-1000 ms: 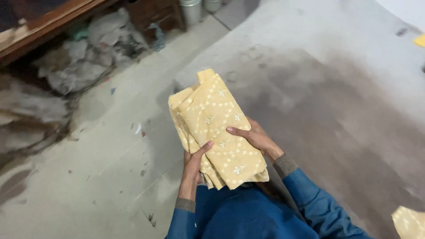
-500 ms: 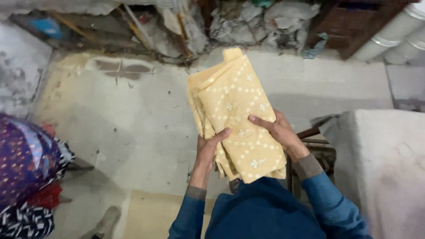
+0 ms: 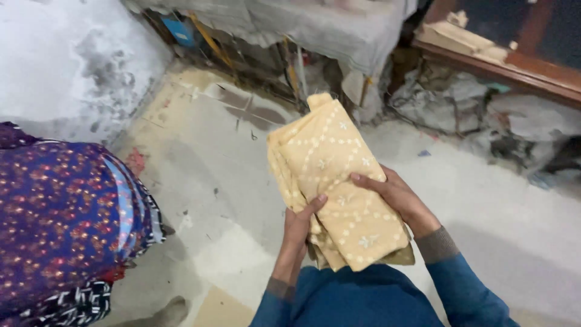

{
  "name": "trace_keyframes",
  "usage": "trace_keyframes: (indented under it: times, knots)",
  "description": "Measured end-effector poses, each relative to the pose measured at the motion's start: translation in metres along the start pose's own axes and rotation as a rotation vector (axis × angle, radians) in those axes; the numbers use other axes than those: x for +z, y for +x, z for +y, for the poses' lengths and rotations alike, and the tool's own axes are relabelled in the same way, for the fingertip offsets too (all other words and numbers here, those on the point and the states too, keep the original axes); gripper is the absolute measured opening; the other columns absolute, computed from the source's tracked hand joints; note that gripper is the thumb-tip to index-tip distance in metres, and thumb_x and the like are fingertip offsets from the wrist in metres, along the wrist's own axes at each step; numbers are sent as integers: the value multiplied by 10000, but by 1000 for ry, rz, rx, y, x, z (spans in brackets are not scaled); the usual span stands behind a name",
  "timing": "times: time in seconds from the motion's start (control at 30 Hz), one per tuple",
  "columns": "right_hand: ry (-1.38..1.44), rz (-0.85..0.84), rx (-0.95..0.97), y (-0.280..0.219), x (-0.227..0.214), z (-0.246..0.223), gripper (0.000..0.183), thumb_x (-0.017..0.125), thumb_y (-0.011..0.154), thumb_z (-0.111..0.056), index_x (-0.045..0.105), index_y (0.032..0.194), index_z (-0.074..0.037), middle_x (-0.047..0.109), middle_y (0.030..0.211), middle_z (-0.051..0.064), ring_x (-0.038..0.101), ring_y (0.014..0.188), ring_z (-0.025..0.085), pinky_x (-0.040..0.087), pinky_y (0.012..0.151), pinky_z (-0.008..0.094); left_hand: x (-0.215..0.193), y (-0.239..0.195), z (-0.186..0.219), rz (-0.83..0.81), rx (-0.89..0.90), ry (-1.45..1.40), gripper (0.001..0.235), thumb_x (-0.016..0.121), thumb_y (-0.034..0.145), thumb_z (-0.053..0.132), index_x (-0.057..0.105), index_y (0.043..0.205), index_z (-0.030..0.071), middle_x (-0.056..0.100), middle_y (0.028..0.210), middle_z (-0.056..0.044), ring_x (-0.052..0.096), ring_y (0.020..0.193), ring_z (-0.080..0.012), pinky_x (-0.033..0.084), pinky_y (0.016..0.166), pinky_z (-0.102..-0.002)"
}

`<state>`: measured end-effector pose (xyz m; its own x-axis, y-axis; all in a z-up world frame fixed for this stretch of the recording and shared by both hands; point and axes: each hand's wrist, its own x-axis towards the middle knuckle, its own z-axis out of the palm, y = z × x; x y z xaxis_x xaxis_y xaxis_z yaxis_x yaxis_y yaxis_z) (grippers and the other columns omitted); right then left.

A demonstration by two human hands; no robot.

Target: Folding and stacking cut fabric pieces on a work table in a production environment.

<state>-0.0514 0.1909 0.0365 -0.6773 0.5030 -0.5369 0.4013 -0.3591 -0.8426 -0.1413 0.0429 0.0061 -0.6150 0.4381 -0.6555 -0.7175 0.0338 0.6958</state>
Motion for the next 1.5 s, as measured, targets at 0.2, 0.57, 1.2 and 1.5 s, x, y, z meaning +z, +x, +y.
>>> trace_keyframes:
  times: [0.2,0.57,1.2,1.5]
  knots:
    - [1,-97,15,138,70,-83,452,889,738,-258,668,1035,3,667,687,214,719,585,308,593,526,424,-17,114,106,134,-6,-87,947,929,668,234,438,1435,-26,641,1159,-264,663,1079,-362,565,899,-512]
    - [71,64,-51,402,170,-235,425,893,751,-297,657,980,-28,660,634,181,701,524,262,574,482,367,-8,357,359,2,13,98,987,945,643,317,435,1427,1,652,1169,-257,681,1093,-363,571,874,-511]
    - [-70,433,-139,761,223,-449,700,813,871,-416,509,1375,-37,679,930,221,684,832,285,559,774,428,88,716,671,-183,-45,328,910,962,598,293,512,1313,-45,656,1122,-252,682,1079,-340,582,841,-474]
    - [-334,809,-177,856,213,-554,981,664,885,-667,283,1606,-121,474,1451,231,497,1344,473,403,1109,626,198,854,768,-449,-20,395,983,940,626,208,428,1419,-65,597,1248,-306,627,1194,-437,578,876,-549]
